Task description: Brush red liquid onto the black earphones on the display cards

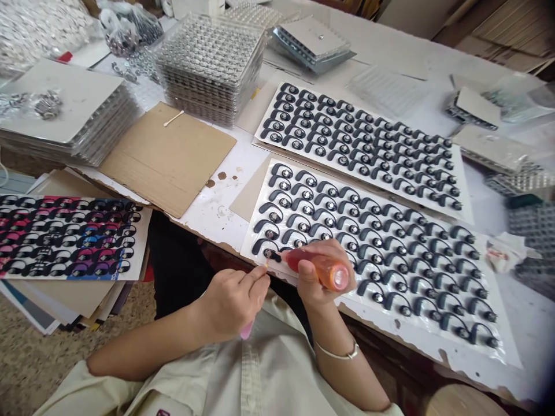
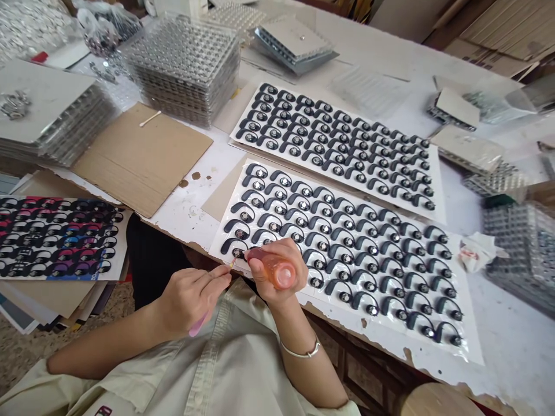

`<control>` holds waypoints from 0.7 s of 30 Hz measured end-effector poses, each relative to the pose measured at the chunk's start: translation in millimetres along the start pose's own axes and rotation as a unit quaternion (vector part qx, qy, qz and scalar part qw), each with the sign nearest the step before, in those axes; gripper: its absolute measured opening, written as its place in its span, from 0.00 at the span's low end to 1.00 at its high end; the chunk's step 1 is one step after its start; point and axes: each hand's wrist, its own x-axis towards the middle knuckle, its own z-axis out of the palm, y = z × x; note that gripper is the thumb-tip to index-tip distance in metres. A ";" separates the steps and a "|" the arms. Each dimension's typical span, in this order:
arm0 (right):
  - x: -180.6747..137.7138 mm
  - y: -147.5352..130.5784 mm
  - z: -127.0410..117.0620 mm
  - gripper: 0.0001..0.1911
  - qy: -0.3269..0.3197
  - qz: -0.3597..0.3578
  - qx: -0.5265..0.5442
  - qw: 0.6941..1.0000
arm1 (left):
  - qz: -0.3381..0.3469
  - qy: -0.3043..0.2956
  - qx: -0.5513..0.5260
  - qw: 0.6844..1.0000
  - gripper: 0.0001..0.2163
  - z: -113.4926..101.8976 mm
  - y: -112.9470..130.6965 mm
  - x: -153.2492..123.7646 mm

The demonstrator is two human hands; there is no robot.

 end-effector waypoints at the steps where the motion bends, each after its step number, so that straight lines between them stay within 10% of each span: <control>1: 0.2 -0.7 -0.7 0.12 0.005 0.008 0.006 1.000 | 0.001 0.002 -0.001 1.000 0.08 0.1 -0.3 -0.1; 7: -3.4 -4.8 -8.4 0.18 0.093 0.026 0.031 0.995 | 0.001 0.000 -0.029 1.000 0.08 0.4 -3.8 -3.1; 21: -11.5 -6.0 -5.5 0.15 0.007 -0.038 -0.020 0.999 | -0.002 -0.004 -0.044 0.999 0.10 -0.3 -5.1 -3.4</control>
